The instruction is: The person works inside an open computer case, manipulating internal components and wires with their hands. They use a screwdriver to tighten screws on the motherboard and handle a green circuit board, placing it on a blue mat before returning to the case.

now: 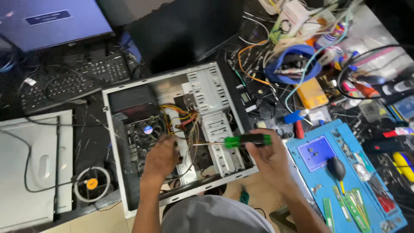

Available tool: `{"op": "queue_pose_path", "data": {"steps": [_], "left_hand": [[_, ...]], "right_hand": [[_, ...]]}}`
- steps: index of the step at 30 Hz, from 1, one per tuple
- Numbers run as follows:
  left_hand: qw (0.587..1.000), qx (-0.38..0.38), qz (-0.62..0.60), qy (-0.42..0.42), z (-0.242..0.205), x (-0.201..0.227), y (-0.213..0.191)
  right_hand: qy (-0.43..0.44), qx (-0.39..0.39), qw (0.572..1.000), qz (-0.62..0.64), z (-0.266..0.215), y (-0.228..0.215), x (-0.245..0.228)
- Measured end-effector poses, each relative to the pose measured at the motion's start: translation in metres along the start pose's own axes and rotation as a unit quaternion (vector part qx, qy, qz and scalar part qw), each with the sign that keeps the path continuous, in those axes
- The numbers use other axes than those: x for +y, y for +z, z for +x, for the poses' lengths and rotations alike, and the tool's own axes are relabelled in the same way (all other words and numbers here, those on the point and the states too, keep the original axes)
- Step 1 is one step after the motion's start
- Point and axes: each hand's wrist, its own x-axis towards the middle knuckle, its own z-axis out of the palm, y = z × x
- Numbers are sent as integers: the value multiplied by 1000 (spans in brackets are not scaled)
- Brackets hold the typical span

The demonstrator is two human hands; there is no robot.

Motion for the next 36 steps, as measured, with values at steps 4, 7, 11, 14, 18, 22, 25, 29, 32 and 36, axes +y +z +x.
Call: {"op": "queue_pose_path", "data": {"steps": [4,7,11,14,18,22,25,29,32,36], "left_hand": [[967,-187,152,-77,-6,-83,45],[943,-288,142,-84,-33,-48,11],[929,-341,129,-67,-34,-31,4],[935,-321,133,-63,-30,-33,15],[937,-322,121,-68,-34,-24,3],[941,-315,105,-71,-31,-24,4],[941,-316,96,-72,-30,-23,3],[941,-311,98,-90,-26,-39,33],[907,-383,134,-114,-17,-25,13],[904,-393,103,-136,-20,-11,-8]], "right_hand": [[-19,-158,987,-5,22,86,-4],[-52,-238,966,-83,25,128,13],[-57,-291,945,-141,30,159,16],[-74,-295,937,-172,32,162,6],[-65,-293,932,-202,35,165,18],[-54,-298,931,-203,40,160,14],[-31,-316,926,-203,42,159,4],[-19,-322,924,-204,40,162,1],[55,-349,903,-246,46,165,-7],[50,-357,901,-240,46,165,-9]]}}
